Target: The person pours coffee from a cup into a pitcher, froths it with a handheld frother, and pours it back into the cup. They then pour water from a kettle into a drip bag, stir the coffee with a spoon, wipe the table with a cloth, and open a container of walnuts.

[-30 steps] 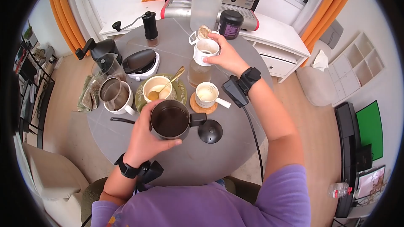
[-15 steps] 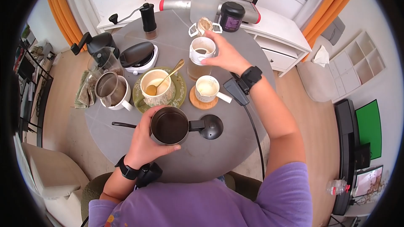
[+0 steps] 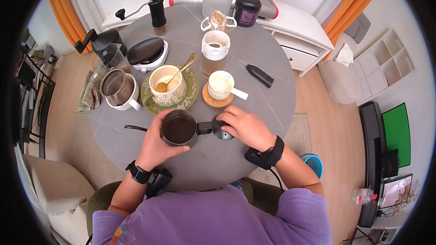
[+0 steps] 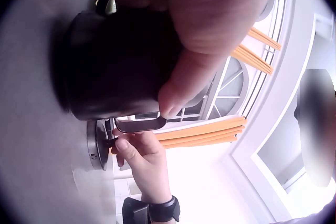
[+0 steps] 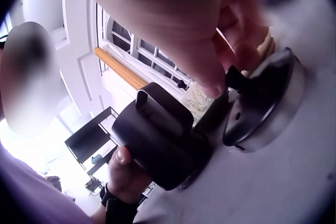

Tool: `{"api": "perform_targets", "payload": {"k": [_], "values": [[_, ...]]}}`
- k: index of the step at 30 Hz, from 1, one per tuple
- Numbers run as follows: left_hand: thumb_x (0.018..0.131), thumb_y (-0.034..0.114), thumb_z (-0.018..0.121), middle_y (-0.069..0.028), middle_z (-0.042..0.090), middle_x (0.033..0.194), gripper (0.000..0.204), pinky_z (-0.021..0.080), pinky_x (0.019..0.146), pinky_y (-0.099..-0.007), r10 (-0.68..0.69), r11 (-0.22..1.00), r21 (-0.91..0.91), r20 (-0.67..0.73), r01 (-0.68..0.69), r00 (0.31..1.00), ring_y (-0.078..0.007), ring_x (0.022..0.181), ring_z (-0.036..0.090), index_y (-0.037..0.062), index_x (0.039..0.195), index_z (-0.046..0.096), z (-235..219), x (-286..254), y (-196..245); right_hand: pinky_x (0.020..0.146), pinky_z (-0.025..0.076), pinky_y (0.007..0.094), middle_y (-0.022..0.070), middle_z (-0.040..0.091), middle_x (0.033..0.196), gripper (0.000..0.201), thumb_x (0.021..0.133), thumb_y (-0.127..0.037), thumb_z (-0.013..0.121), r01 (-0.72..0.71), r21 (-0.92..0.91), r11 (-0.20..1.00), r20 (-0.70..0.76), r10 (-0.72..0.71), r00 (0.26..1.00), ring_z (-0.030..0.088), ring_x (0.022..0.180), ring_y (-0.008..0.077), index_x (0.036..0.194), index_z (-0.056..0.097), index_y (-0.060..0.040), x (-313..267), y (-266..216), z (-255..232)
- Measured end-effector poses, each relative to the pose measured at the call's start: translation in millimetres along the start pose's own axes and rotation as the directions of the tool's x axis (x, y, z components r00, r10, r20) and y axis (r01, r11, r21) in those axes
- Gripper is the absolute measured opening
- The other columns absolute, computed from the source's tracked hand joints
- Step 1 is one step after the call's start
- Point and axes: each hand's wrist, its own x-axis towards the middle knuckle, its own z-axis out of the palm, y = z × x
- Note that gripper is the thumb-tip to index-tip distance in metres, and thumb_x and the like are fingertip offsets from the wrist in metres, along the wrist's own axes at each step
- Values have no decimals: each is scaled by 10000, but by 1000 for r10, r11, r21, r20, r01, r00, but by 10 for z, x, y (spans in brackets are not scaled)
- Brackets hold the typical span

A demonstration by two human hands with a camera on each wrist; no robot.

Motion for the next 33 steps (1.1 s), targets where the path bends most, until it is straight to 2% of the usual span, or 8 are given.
{"api": "perform_targets", "payload": {"k": [8, 10, 11, 13, 14, 17, 19, 33], "values": [[515, 126, 818, -121, 496, 1169, 850, 405, 915, -323, -55, 998, -6, 63, 56, 996, -229, 1074, 510, 37, 1221, 354, 16, 66, -42, 643, 466, 352, 88, 537, 849, 141, 739, -84, 615, 46, 26, 999, 0, -46, 999, 563, 745, 281, 869, 573, -51, -95, 117, 23], [516, 133, 819, -123, 497, 1167, 851, 404, 917, -323, -28, 1000, -7, 60, 28, 998, -232, 1077, 508, 39, 1224, 355, 24, 67, -97, 626, 472, 326, 90, 561, 843, 148, 709, -61, 649, -80, 15, 997, -76, 81, 994, 576, 706, 261, 843, 586, -49, -146, 13, -192], [518, 139, 819, -124, 497, 1166, 852, 402, 919, -324, 0, 1000, -8, 61, 0, 998, -235, 1079, 506, 41, 1226, 356, 32, 65, -116, 626, 472, 326, 90, 561, 843, 148, 709, -61, 649, -79, 13, 997, -71, 80, 994, 576, 706, 261, 843, 586, -49, -143, -76, -288], [531, 141, 813, -137, 493, 1163, 848, 394, 925, -331, 4, 1000, -26, 76, -2, 997, -250, 1089, 495, 35, 1229, 343, 39, 73, -109, 621, 477, 303, 87, 577, 847, 167, 690, -67, 678, -90, 131, 987, -269, 123, 955, 583, 681, 234, 840, 607, -60, -144, -270, -473], [544, 144, 807, -150, 489, 1161, 845, 385, 930, -338, 13, 999, -42, 91, -9, 996, -266, 1098, 485, 29, 1233, 331, 42, 81, -104, 621, 477, 303, 87, 577, 847, 167, 690, -67, 678, -94, 131, 987, -267, 126, 955, 583, 681, 234, 840, 607, -60, -118, -375, -527], [549, 141, 806, -148, 483, 1165, 844, 388, 926, -341, 53, 996, -71, 92, -46, 994, -268, 1097, 482, 33, 1236, 327, 55, 86, -129, 645, 477, 301, 71, 573, 866, 204, 690, -73, 683, 181, 77, 980, -268, -154, 951, 579, 746, 223, 884, 619, -73, 87, -615, -479], [549, 143, 806, -151, 477, 1169, 848, 390, 925, -342, 52, 997, -61, 88, -46, 995, -272, 1099, 479, 27, 1236, 323, 53, 80, -132, 651, 473, 315, 67, 566, 882, 202, 702, -77, 672, 263, 48, 964, -218, -247, 944, 577, 772, 233, 895, 613, -70, 251, -701, -352], [564, 170, 806, -176, 441, 1204, 887, 378, 940, -354, 52, 998, -27, 91, -50, 995, -306, 1126, 451, 3, 1260, 282, 37, 50, -116, 636, 460, 336, 75, 515, 843, 142, 742, -80, 612, 339, -12, 941, -83, -339, 937, 555, 755, 249, 872, 569, -40, 493, -720, -33]]}}
